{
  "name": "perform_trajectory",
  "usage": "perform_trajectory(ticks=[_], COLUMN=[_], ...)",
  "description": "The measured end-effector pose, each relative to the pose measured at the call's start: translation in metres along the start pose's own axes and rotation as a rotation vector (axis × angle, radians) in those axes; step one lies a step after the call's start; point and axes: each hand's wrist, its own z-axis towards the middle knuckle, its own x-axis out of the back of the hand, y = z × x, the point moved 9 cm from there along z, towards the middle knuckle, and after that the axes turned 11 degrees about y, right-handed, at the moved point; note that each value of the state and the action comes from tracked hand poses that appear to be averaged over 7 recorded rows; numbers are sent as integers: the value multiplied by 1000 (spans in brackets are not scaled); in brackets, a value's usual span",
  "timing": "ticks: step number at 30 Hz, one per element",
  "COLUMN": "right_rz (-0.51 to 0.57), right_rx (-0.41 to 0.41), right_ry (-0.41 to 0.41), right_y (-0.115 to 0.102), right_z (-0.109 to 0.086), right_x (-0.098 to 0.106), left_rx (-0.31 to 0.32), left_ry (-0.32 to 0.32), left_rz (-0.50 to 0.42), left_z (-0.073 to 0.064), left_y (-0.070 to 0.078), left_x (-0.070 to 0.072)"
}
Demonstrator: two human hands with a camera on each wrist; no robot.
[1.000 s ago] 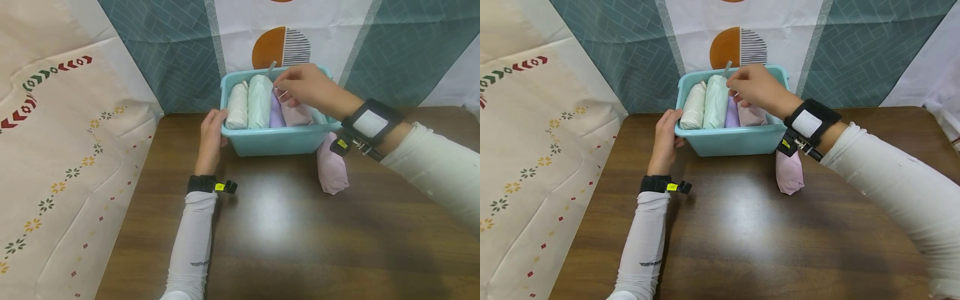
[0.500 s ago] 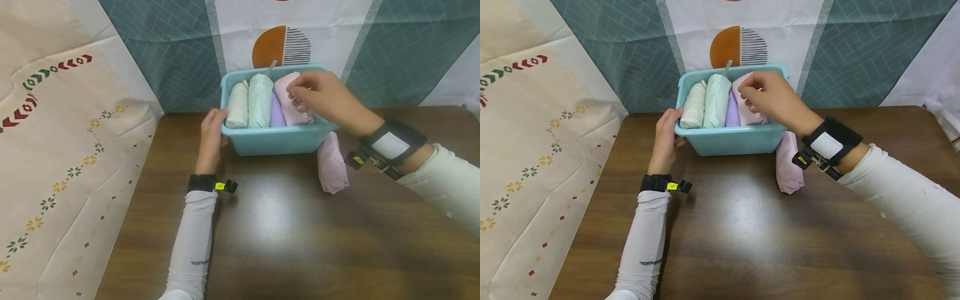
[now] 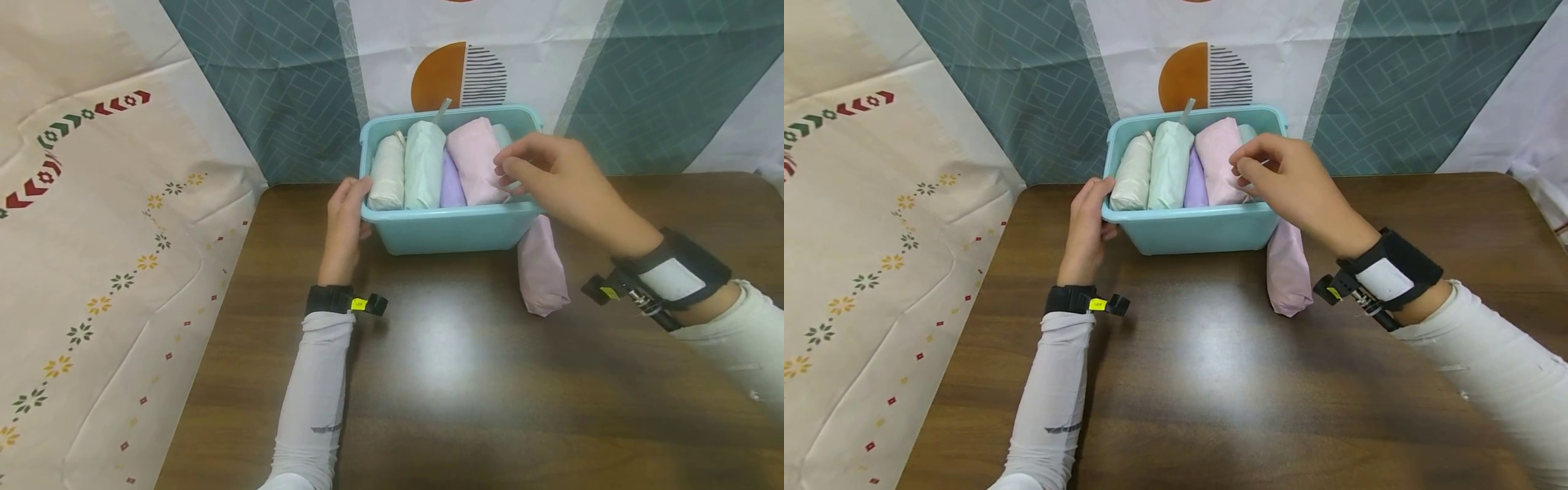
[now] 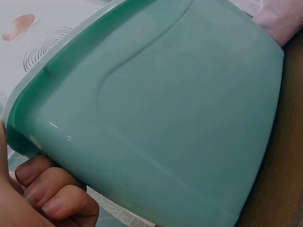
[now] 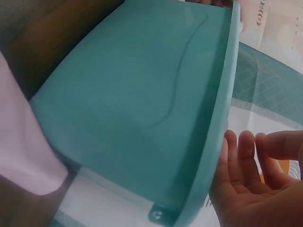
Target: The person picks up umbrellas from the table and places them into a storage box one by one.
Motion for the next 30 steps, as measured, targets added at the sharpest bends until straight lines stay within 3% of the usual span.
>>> perform_trajectory(ticks=[6,17,27,30], right_rz=[-53,6,262,275], right_rx=[-28,-11,70,79], right_ry=[29,157,350,377], right_y=[15,25,7,3], right_z=[-14,-29,-48,-53], right_x=[7,7,18,19], left_rx=[-3,0,-20,-10], left_ry=[11,5,-2,4], left_rz=[14,2,1,3], left_z=[0,-1,-1,-4], left_y=[2,1,2,6], left_x=[2,0,-1,-1])
